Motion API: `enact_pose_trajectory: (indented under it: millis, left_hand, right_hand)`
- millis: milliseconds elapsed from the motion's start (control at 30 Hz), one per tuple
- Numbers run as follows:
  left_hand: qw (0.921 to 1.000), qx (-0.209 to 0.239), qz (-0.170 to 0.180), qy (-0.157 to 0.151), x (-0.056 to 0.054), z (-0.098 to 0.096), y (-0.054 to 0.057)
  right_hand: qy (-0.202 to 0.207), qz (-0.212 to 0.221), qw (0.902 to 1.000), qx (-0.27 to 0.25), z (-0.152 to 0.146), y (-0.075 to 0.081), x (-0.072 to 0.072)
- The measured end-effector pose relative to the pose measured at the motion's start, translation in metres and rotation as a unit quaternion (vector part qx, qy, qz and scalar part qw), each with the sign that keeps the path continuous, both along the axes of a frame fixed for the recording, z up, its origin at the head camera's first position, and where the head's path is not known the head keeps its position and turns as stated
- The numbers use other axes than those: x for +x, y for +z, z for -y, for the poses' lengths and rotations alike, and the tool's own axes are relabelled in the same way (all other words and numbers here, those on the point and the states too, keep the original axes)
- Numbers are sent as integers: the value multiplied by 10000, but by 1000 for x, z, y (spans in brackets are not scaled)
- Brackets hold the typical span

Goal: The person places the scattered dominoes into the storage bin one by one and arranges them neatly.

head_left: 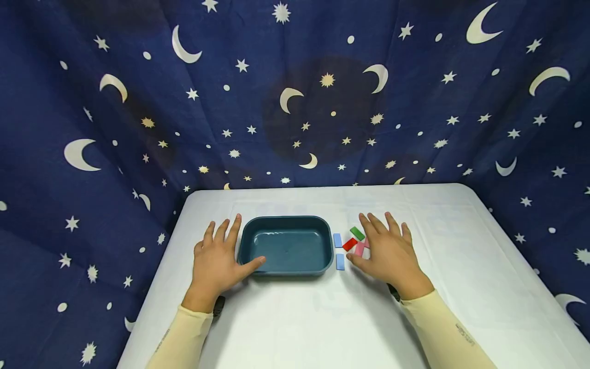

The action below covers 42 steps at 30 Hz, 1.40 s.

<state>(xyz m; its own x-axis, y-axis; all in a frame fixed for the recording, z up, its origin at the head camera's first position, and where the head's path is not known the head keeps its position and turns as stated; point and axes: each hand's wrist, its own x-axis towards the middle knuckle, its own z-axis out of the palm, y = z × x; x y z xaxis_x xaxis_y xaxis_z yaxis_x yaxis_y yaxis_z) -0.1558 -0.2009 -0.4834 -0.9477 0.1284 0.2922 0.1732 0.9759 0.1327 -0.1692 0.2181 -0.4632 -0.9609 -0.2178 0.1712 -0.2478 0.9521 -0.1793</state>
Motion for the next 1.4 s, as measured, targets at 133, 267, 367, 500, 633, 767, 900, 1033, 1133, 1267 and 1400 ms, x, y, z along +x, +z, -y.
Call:
enact_pose_trajectory:
  millis: [133, 267, 367, 500, 633, 767, 900, 1033, 1133, 1267, 1400]
  left_hand:
    - [9999, 99, 28, -61, 0, -7, -9]
    - [9995, 258, 4, -202, 1, -15, -20]
    - [9994, 233, -5, -261, 0, -20, -25]
    - [9997, 72, 106, -226, -1, -24, -26]
    - [9997, 15, 221, -137, -2, -24, -27]
    - [9996, -23, 253, -77, -3, -23, -28]
    - [9993, -85, 351, -1, -3, -22, -31]
    - [9992, 12, 391, 17, -2, -21, -33]
    - [9993, 136, 360, 14, -2, -20, -34]
    - [9992, 283, 287, -19, -3, -19, -35]
    - [9990, 391, 202, -60, -5, -17, -35]
  right_hand:
    - [128, 16, 9999, -36, 5, -2, -11]
    - [192, 128, 9997, -87, 11, -7, -20]
    - [201, 216, 9995, -89, 15, -12, -27]
    - [222, 324, 9992, -71, 19, -18, -35]
    - [277, 420, 9987, -47, 20, -23, -41]
    - [377, 506, 9980, -103, 22, -28, -44]
    - [481, 526, 9974, -96, 26, -32, -46]
    - [580, 549, 9968, -31, 28, -34, -47]
    - [658, 535, 9964, 15, 29, -34, -48]
    - [753, 442, 9961, 79, 31, -33, -51]
    - [801, 396, 9960, 92, 32, -32, -54]
